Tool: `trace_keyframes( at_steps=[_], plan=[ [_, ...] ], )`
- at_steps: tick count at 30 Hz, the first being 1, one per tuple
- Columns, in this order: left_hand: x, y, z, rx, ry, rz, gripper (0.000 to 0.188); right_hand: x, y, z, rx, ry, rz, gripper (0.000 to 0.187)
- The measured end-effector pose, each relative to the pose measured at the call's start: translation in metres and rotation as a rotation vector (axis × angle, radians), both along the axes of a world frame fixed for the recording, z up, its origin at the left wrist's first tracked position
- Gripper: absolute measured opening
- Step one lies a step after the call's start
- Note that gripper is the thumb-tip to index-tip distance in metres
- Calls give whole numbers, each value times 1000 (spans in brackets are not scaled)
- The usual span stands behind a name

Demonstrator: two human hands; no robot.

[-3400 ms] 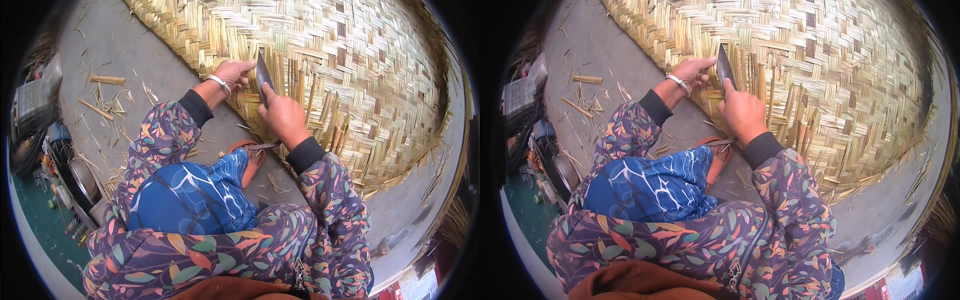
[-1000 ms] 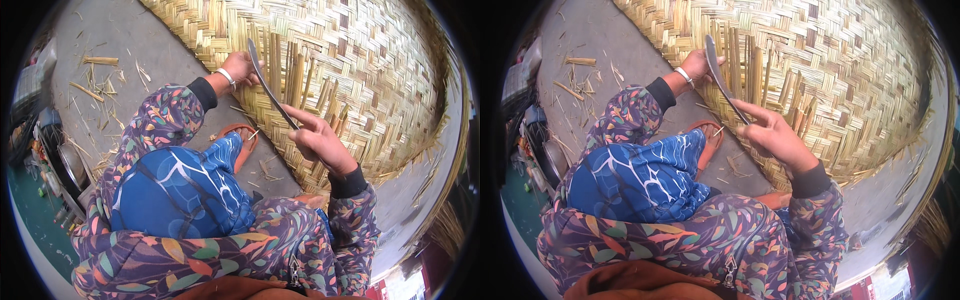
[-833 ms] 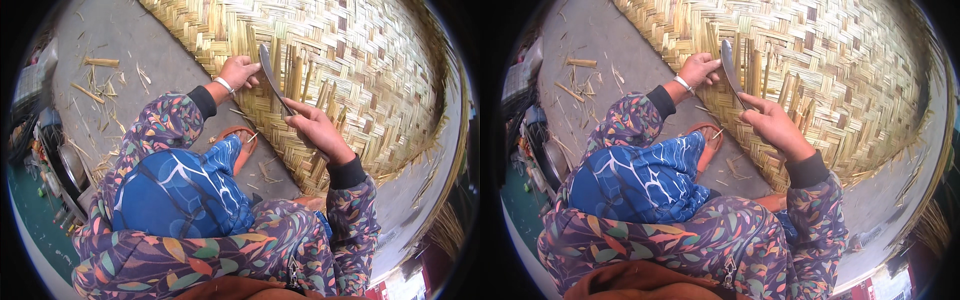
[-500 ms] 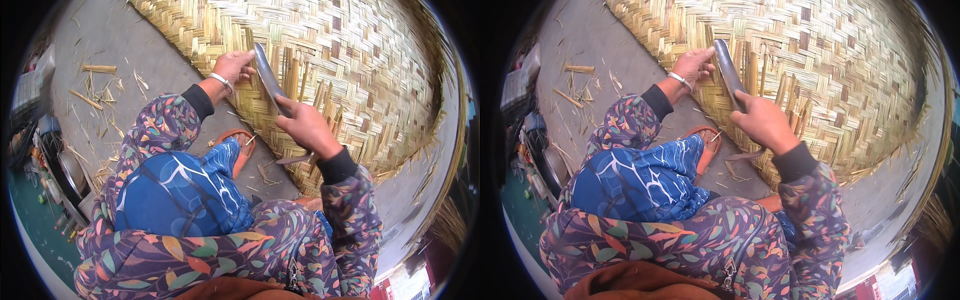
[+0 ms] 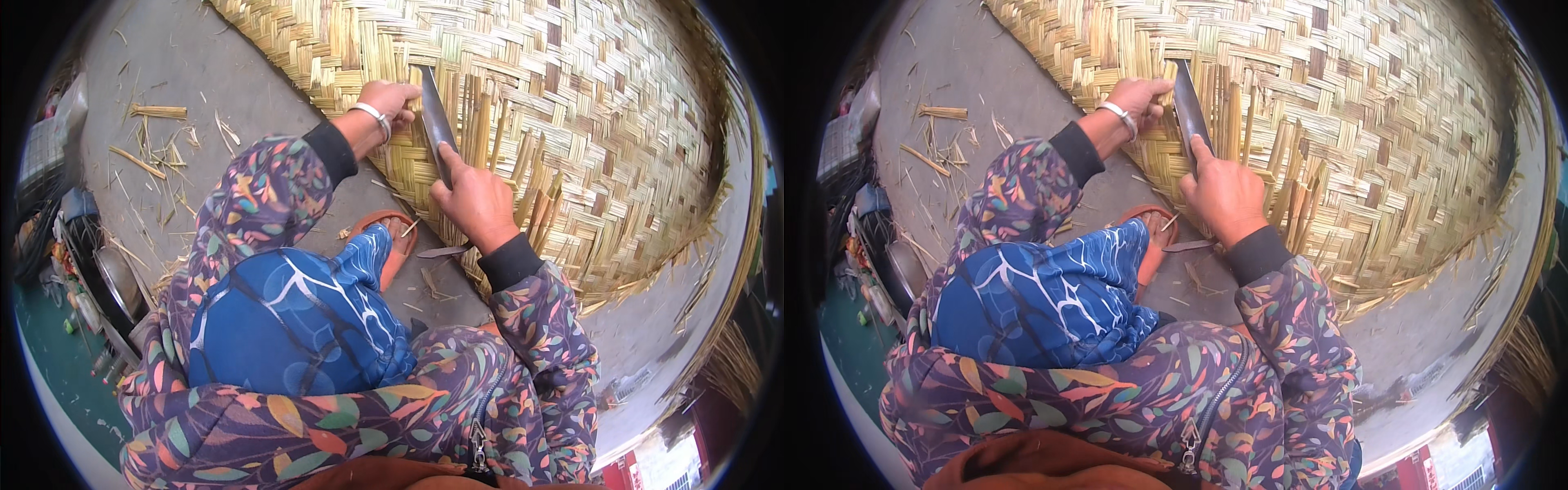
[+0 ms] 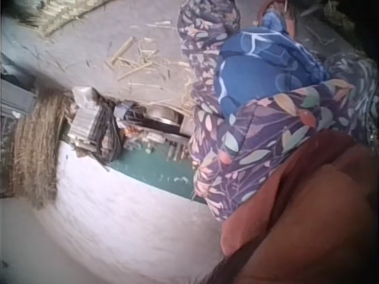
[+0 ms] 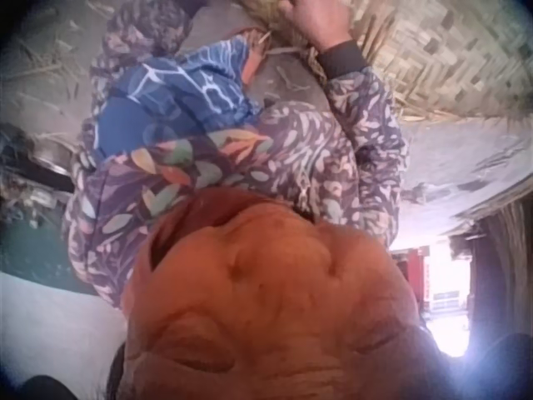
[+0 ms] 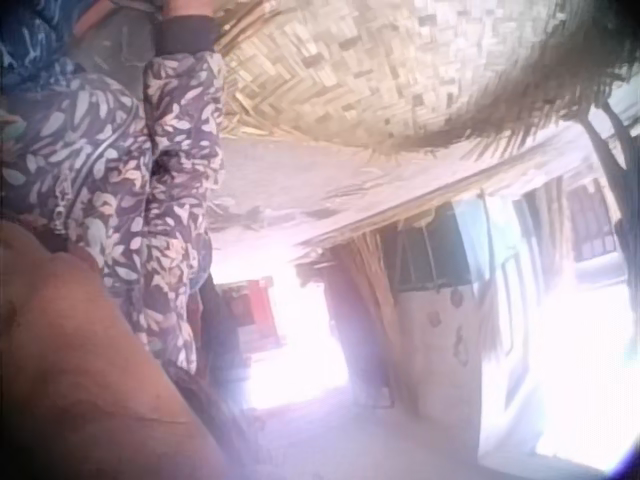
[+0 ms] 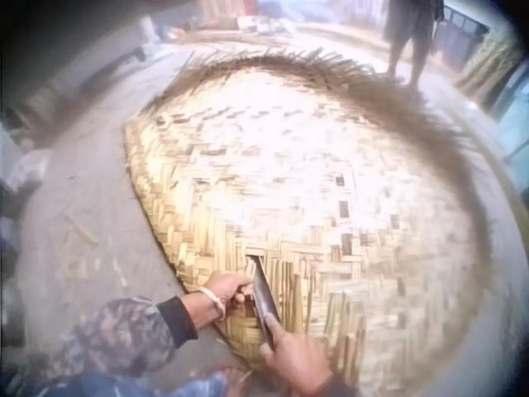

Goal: The person sits on the floor and uses a knife to trim and secure the edges of a woven mat. They repeatedly tap the mat's edge with the knife and tuck in loose strands to finish the border.

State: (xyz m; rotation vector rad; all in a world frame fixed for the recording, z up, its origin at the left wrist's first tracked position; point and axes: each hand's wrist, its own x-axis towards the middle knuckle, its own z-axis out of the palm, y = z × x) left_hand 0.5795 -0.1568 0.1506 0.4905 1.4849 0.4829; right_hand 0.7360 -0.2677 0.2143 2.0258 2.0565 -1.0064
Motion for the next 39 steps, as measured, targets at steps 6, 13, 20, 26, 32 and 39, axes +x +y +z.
trace_keyframes(
  at_steps=[6,13,20,26,32,39],
  plan=[
    [-4,15,-7,162,138,-241,30,3,0,-6,64,-49,46,52],
    [-10,4,-7,761,911,-884,57,12,-5,16,96,-34,104,52],
    [-17,-4,-30,799,935,-783,50,79,-32,94,-454,99,103,60],
    [-5,4,-27,700,232,-354,37,103,-37,100,-713,1105,-415,62],
    [-4,4,-15,94,-265,-388,26,79,-30,99,-842,1288,-372,64],
    [-8,-14,-27,387,108,-433,26,61,-20,78,-806,1131,-550,56]
  ],
)
